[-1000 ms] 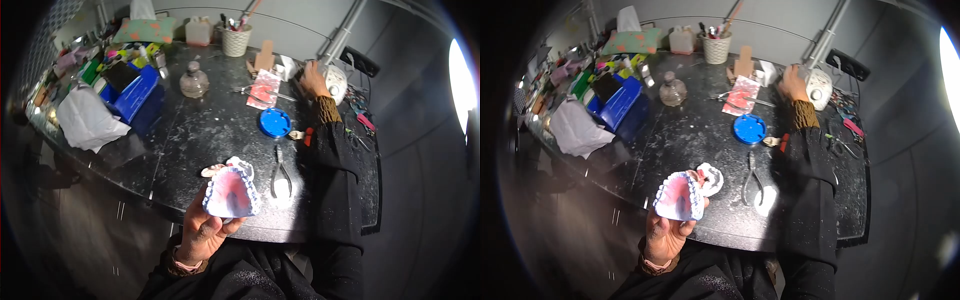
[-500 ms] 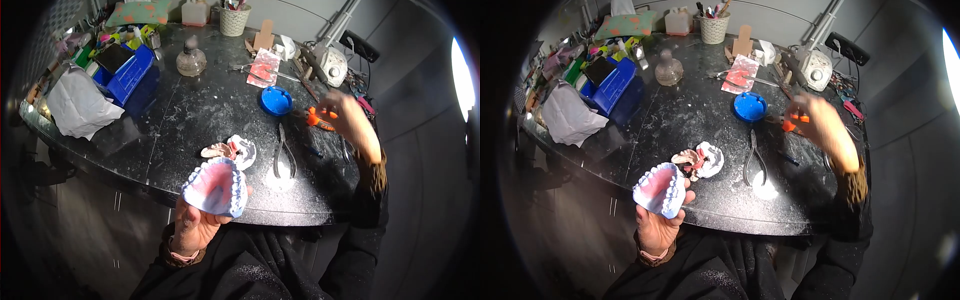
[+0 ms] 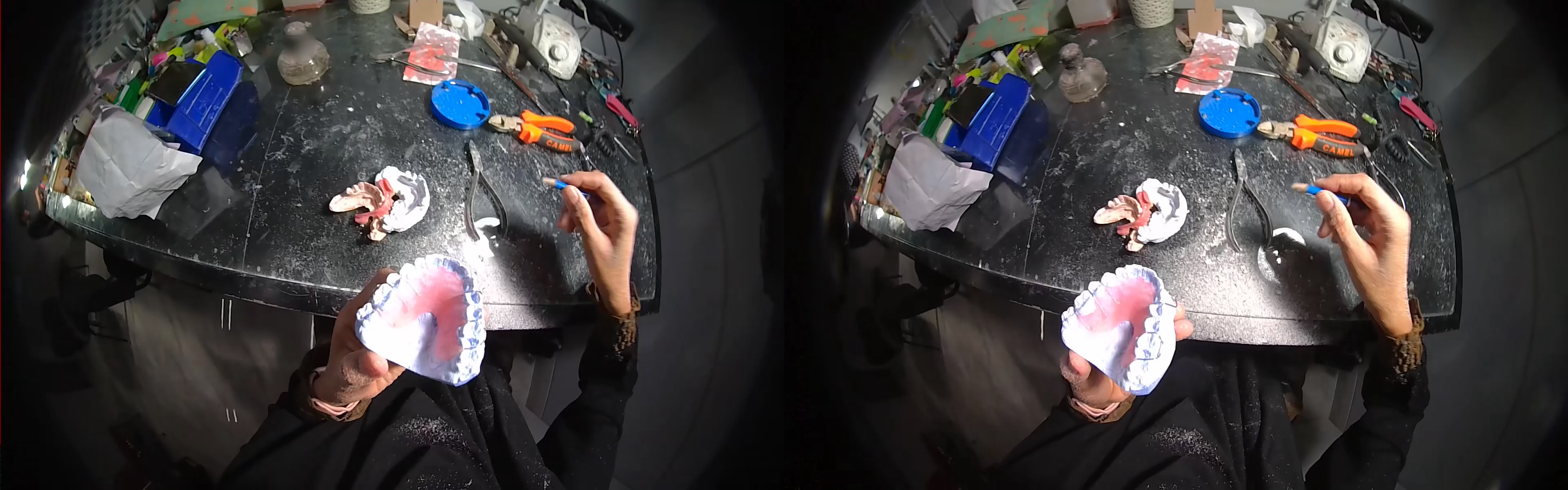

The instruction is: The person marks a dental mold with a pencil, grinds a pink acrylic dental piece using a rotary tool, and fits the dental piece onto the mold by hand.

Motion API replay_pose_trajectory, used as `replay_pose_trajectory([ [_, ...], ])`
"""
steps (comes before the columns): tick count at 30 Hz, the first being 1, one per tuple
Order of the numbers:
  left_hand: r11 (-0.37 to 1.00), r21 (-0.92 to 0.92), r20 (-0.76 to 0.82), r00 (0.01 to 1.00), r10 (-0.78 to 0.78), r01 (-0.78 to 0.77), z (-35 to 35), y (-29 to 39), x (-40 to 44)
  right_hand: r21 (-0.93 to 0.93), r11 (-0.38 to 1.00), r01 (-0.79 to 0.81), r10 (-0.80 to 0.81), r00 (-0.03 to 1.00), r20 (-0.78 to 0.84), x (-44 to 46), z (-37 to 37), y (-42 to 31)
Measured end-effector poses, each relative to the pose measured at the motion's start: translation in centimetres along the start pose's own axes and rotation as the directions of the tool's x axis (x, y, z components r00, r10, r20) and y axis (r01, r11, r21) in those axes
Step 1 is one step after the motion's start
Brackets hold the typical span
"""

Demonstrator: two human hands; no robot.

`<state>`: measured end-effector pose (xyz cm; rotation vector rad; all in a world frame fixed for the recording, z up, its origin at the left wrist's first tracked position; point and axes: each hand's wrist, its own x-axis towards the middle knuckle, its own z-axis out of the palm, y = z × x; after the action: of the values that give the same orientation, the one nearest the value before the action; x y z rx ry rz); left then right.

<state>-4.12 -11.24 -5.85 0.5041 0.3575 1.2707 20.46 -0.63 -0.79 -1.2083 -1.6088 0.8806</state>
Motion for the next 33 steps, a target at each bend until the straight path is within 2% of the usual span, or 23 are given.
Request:
replay_pose_trajectory([
  [1, 1.000, 0.001, -0.005, 1.000, -0.017, 0.017, 0.2, -0.1, 0.0, 0.028, 0.999, 0.032, -0.032, 0.999, 0.012, -0.3, 0.0, -1.3],
  [5, 0.990, -0.058, 0.002, 0.991, -0.130, 0.130, 1.5, 0.0, 0.0, 0.379, 0.924, 0.046, -0.105, 0.985, 0.135, -0.9, 0.1, -4.3],
  [7, 0.975, -0.137, -0.008, 0.984, -0.179, 0.176, 1.3, -0.5, -0.4, 0.394, 0.917, 0.057, -0.153, 0.964, 0.217, -0.5, 0.4, -4.9],
  [8, 0.957, -0.137, 0.032, 0.967, -0.254, 0.256, 1.4, -0.1, 0.0, 0.403, 0.913, 0.061, -0.177, 0.950, 0.257, -0.4, 0.6, -5.3],
  [10, 0.910, -0.127, 0.099, 0.918, -0.383, 0.394, 1.7, 0.4, 0.7, 0.449, 0.882, 0.145, -0.325, 0.877, 0.354, 0.7, 1.4, -5.0],
  [12, 0.879, -0.186, 0.210, 0.892, -0.400, 0.438, 1.6, 0.1, 1.1, 0.513, 0.845, 0.153, -0.402, 0.813, 0.420, 1.1, 2.6, -4.3],
  [14, 0.849, -0.317, 0.363, 0.881, -0.303, 0.423, 1.1, -1.3, 1.4, 0.567, 0.813, 0.132, -0.439, 0.778, 0.449, 1.3, 3.6, -3.8],
  [17, 0.786, -0.111, 0.207, 0.788, -0.580, 0.608, 2.2, 0.8, 1.1, 0.649, 0.755, 0.094, -0.489, 0.739, 0.462, 1.3, 4.7, -2.6],
  [21, 0.814, -0.148, 0.148, 0.827, -0.543, 0.561, 2.4, -0.2, 0.7, 0.610, 0.777, 0.154, -0.532, 0.678, 0.507, 1.5, 4.3, -2.4],
  [25, 0.849, -0.090, 0.171, 0.848, -0.501, 0.520, 2.4, -0.2, 2.1, 0.549, 0.802, 0.234, -0.547, 0.655, 0.520, 1.6, 4.2, -2.7],
  [28, 0.869, -0.165, 0.351, 0.851, -0.390, 0.466, 0.3, -2.1, 2.4, 0.531, 0.808, 0.256, -0.549, 0.655, 0.519, 1.7, 4.2, -2.8],
  [30, 0.862, -0.223, 0.401, 0.849, -0.345, 0.455, -0.3, -2.5, 2.2, 0.524, 0.813, 0.255, -0.542, 0.659, 0.522, 1.7, 4.2, -2.7],
  [33, 0.853, -0.199, 0.313, 0.856, -0.412, 0.483, 1.0, -1.6, 2.2, 0.523, 0.819, 0.238, -0.531, 0.661, 0.530, 1.6, 4.0, -2.7],
])
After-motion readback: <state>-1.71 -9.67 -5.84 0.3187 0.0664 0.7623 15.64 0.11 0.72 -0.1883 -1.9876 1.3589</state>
